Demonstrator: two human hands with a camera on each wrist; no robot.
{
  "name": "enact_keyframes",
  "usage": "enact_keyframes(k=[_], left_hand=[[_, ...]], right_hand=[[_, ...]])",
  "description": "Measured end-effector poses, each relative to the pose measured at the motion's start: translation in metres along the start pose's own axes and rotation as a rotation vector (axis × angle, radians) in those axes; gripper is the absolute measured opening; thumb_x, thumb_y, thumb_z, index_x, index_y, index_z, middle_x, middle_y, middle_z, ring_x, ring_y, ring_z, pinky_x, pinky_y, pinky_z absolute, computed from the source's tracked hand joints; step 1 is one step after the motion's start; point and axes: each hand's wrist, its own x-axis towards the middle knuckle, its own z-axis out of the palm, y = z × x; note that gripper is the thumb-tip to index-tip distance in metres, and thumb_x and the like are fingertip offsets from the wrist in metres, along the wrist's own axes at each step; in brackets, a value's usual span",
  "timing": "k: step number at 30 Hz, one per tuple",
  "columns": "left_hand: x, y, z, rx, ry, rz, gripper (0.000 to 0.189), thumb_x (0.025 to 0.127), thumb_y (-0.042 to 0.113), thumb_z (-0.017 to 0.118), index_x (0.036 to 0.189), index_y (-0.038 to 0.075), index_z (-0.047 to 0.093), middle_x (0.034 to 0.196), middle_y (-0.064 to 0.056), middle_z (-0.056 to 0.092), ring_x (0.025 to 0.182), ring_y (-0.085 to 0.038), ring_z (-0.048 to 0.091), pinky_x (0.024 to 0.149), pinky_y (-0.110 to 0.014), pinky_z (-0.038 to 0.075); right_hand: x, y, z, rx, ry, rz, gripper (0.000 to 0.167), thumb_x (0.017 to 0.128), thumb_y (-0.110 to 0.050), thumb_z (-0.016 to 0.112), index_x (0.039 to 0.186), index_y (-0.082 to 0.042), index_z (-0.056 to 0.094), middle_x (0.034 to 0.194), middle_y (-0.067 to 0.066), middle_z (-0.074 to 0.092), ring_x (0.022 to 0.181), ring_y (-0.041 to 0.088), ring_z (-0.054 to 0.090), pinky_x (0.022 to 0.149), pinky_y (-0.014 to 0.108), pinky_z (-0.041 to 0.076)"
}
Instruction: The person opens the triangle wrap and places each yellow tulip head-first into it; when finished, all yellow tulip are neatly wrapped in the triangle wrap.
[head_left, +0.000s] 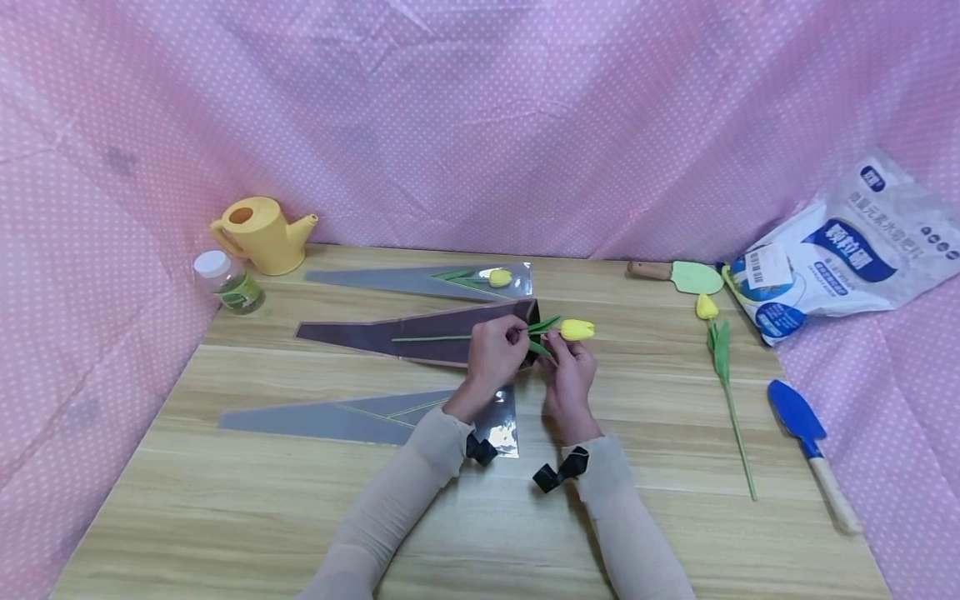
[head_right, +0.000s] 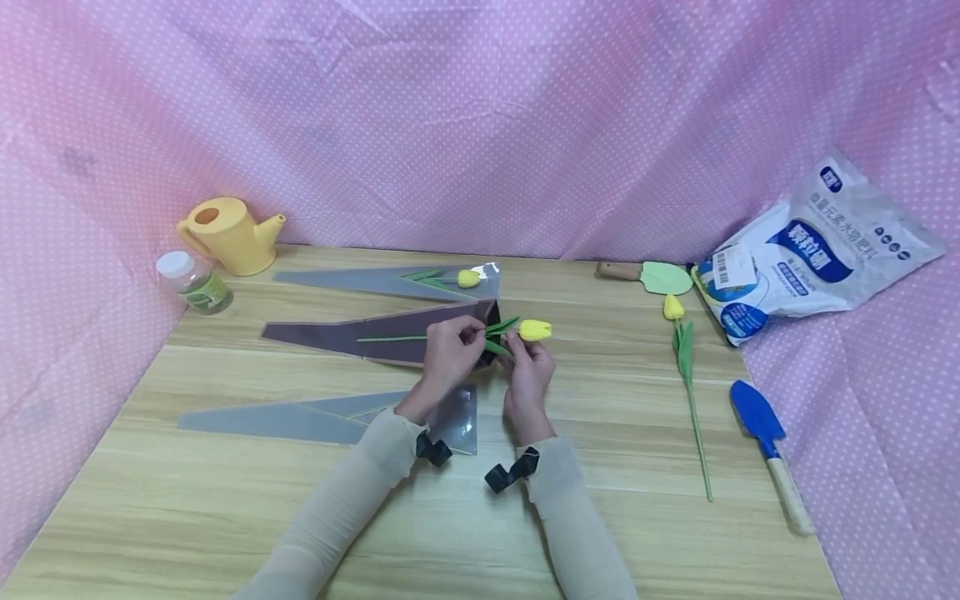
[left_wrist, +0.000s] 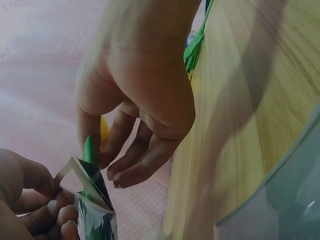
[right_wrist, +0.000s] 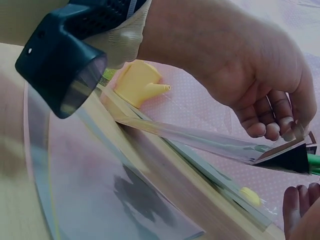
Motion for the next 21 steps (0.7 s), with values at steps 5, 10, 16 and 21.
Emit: enact_keyframes(k=[5, 10, 16, 21], left_hand=[[0.000, 0.000, 0.001, -0.002, -0.006, 0.019, 0.012, 0.084, 0.000, 0.067, 0.090, 0.000, 0.077, 0.073, -0.011, 0.074, 0.060, -0.015, 0.061, 0.053, -0.015, 0.044], [0.000, 0.001, 0.001, -0.013, -0.027, 0.023, 0.011, 0.085, 0.001, 0.067, 0.091, 0.000, 0.077, 0.074, -0.011, 0.074, 0.061, -0.015, 0.061, 0.054, -0.015, 0.044], [0.004, -0.005, -0.002, -0.094, -0.079, 0.054, 0.010, 0.089, 0.010, 0.071, 0.092, 0.002, 0.077, 0.076, -0.011, 0.074, 0.062, -0.013, 0.059, 0.056, -0.015, 0.045], [0.015, -0.023, -0.020, -0.123, -0.180, 0.067, 0.030, 0.088, 0.024, 0.076, 0.111, 0.005, 0.073, 0.099, -0.011, 0.073, 0.086, -0.022, 0.067, 0.078, -0.032, 0.057]], right_hand=[[0.000, 0.002, 0.000, -0.001, -0.011, 0.010, 0.005, 0.093, -0.015, 0.070, 0.098, -0.015, 0.071, 0.084, -0.007, 0.074, 0.072, 0.003, 0.066, 0.062, 0.017, 0.053], [-0.002, 0.004, 0.001, -0.017, -0.033, 0.021, 0.005, 0.093, -0.017, 0.070, 0.098, -0.015, 0.070, 0.084, -0.008, 0.069, 0.060, 0.002, 0.053, 0.054, 0.016, 0.042], [-0.002, 0.004, 0.001, -0.011, 0.000, -0.002, 0.009, 0.095, -0.012, 0.067, 0.102, -0.013, 0.070, 0.092, -0.008, 0.069, 0.073, 0.002, 0.060, 0.068, 0.014, 0.050], [0.000, 0.003, 0.001, 0.017, 0.019, -0.025, 0.009, 0.095, -0.008, 0.065, 0.102, -0.010, 0.069, 0.092, -0.007, 0.070, 0.083, 0.004, 0.065, 0.076, 0.016, 0.054]])
